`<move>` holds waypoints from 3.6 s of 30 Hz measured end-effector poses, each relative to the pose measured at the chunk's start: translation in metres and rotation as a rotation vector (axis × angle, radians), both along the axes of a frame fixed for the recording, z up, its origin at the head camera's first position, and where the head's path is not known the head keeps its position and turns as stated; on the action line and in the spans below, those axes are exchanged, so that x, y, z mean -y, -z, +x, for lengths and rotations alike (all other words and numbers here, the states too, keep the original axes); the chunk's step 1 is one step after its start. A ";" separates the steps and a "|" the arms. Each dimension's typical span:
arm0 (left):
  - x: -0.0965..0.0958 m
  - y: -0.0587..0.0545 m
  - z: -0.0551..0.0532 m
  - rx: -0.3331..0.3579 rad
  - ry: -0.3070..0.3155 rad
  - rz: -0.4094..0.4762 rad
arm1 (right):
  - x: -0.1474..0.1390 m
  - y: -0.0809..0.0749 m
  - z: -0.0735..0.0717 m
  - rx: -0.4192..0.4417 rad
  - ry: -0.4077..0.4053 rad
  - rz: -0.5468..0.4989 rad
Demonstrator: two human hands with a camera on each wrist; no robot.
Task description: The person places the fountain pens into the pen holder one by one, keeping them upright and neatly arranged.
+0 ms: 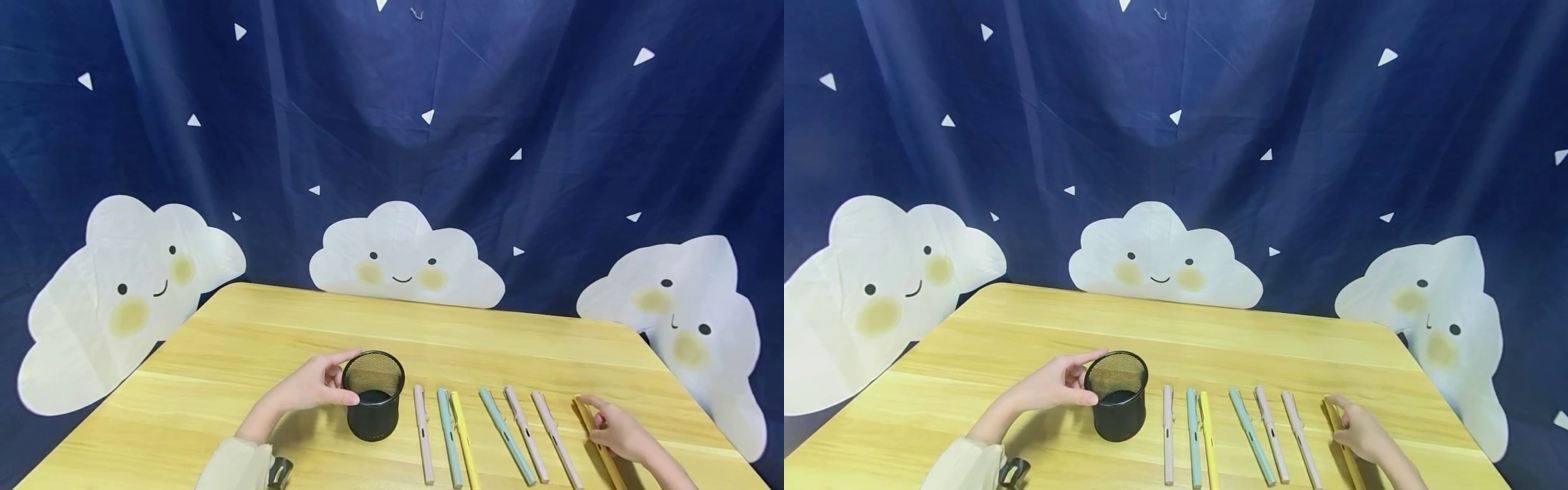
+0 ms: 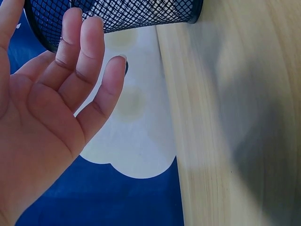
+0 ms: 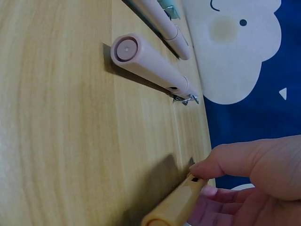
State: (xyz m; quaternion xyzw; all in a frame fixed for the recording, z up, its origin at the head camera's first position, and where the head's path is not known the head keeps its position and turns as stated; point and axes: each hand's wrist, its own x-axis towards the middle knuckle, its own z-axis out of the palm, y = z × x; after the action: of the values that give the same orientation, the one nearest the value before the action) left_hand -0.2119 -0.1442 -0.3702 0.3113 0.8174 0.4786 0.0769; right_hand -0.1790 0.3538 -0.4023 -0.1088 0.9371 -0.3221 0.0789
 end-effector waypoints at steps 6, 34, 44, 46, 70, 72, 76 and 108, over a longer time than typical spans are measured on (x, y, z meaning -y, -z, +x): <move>0.000 0.001 0.000 0.001 -0.001 0.002 | 0.003 -0.003 0.001 -0.009 0.022 0.017; 0.001 0.003 -0.004 0.015 -0.015 -0.027 | 0.011 -0.013 0.003 -0.036 0.210 -0.024; 0.001 0.006 -0.003 0.030 -0.006 -0.010 | 0.008 -0.013 0.004 -0.012 0.267 -0.086; 0.001 0.006 -0.003 0.029 -0.002 -0.001 | 0.008 -0.013 0.003 -0.013 0.273 -0.091; 0.001 0.002 -0.003 0.020 -0.015 -0.024 | 0.014 -0.018 0.000 0.035 0.233 -0.231; 0.001 0.002 -0.002 0.026 -0.014 -0.017 | 0.015 -0.019 0.001 0.051 0.226 -0.240; 0.000 0.002 -0.003 0.028 -0.006 0.005 | 0.016 -0.019 0.002 0.031 0.227 -0.288; 0.001 -0.005 -0.004 -0.001 0.009 -0.036 | 0.041 -0.015 -0.004 -0.055 0.087 -0.667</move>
State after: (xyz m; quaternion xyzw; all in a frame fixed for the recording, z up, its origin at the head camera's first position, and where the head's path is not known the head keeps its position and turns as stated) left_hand -0.2156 -0.1454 -0.3648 0.3139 0.8244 0.4633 0.0846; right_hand -0.1835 0.3126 -0.3878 -0.0970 0.7856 -0.6111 -0.0004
